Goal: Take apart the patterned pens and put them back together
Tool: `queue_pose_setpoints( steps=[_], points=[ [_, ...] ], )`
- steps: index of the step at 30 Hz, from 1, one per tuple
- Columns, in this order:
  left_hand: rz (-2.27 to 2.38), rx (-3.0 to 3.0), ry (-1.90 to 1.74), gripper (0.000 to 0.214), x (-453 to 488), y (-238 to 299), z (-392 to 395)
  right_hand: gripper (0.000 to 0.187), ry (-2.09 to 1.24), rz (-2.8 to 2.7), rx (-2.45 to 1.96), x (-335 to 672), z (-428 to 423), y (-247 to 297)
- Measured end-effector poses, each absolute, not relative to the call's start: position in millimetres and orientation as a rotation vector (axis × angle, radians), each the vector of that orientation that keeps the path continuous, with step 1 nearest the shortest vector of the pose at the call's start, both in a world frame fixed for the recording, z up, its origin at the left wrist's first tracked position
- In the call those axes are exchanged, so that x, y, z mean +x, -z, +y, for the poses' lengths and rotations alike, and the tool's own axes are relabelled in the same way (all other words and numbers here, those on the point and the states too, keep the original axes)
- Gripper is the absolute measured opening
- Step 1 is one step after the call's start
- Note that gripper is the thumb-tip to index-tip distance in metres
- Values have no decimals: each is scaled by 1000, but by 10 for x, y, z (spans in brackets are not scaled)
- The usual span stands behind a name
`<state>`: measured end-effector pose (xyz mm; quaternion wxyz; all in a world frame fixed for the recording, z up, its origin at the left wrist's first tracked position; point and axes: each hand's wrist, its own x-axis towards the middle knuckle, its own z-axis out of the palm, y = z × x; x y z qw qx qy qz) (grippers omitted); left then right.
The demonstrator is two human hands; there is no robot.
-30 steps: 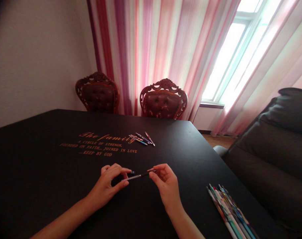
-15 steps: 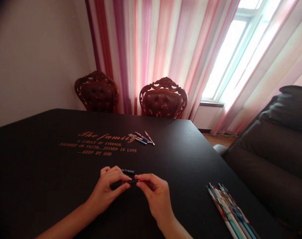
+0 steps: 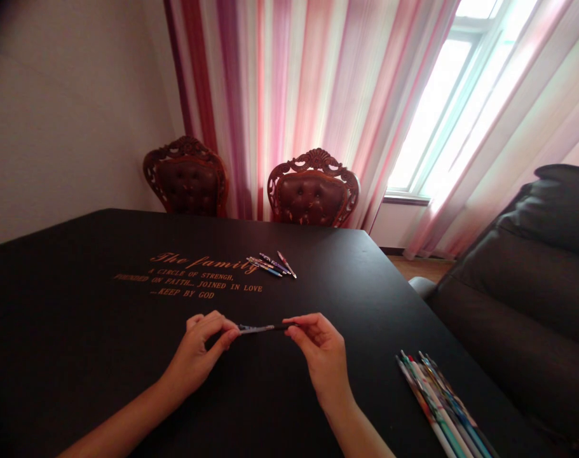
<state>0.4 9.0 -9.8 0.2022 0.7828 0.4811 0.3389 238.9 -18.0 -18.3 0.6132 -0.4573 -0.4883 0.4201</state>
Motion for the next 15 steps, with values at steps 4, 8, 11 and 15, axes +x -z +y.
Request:
queue_pose_setpoints(
  steps=[4, 8, 11, 15],
  points=[
    [1374, 2152, -962, 22, -19, 97, 110, 16, -954, -1097, -1053, 2437, -168, 185],
    [1365, 2147, -951, 23, -17, 96, 105, 16, -979, -1107, -1040, 2431, -172, 183],
    [1362, 2135, -960, 24, -14, 99, 105, 17, -982, -1111, -1046, 2421, -176, 180],
    [1362, 2129, -953, 26, -16, 96, 108, 18, -978, -1111, -1052, 2419, -181, 160]
  ],
)
